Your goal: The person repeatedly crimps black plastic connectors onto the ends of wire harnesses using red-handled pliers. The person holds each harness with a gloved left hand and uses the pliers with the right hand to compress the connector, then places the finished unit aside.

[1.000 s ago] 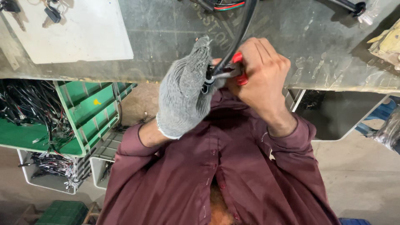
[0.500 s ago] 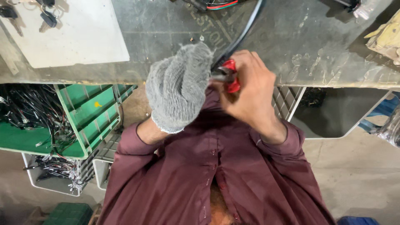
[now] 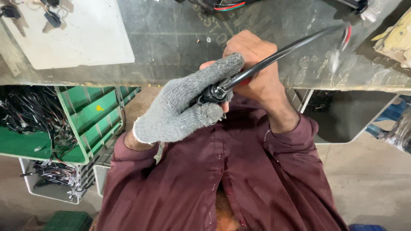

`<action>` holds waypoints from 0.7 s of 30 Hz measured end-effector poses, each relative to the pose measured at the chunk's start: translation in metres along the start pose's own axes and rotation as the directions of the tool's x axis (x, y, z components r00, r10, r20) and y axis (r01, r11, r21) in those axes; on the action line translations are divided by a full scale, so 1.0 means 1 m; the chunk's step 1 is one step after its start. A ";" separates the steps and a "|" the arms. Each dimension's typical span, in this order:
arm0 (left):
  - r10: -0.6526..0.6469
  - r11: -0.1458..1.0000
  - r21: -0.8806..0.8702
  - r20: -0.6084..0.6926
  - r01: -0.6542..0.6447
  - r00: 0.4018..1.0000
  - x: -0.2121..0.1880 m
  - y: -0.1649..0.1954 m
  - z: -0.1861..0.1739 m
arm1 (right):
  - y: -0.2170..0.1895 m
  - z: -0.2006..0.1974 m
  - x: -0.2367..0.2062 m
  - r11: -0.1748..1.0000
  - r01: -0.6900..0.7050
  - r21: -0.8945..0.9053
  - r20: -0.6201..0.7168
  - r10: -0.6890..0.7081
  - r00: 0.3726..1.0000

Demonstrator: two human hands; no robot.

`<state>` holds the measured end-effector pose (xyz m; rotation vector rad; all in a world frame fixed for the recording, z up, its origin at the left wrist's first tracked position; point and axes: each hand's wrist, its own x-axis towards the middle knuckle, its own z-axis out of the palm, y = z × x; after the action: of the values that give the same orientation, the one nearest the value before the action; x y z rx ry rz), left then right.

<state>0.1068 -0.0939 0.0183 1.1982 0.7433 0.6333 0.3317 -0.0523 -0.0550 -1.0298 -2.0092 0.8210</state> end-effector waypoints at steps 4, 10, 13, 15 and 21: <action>0.101 0.978 0.197 -0.132 -0.074 0.986 -0.002 -0.003 0.007 | -0.007 -0.004 -0.004 0.999 -0.025 0.039 0.031 0.024 0.999; 0.268 0.583 0.810 -0.272 0.069 0.924 0.011 0.001 0.012 | -0.022 -0.001 -0.011 0.939 -0.171 -0.297 -0.025 0.171 0.985; 0.065 0.823 0.565 -0.201 0.061 0.977 0.010 0.007 -0.003 | -0.022 -0.003 -0.009 0.944 -0.087 -0.320 -0.026 0.083 0.996; -0.117 0.987 0.111 0.028 0.114 0.993 0.008 0.011 -0.015 | -0.018 -0.005 -0.006 0.977 -0.007 -0.212 -0.011 0.005 1.000; -0.042 0.995 0.095 0.189 0.025 0.981 0.007 0.012 -0.024 | -0.010 -0.009 -0.003 1.000 0.005 -0.026 0.037 -0.004 0.999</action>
<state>0.0915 -0.0715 0.0243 1.3084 0.6350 0.4527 0.3369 -0.0577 -0.0431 -1.0308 -2.0575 0.8194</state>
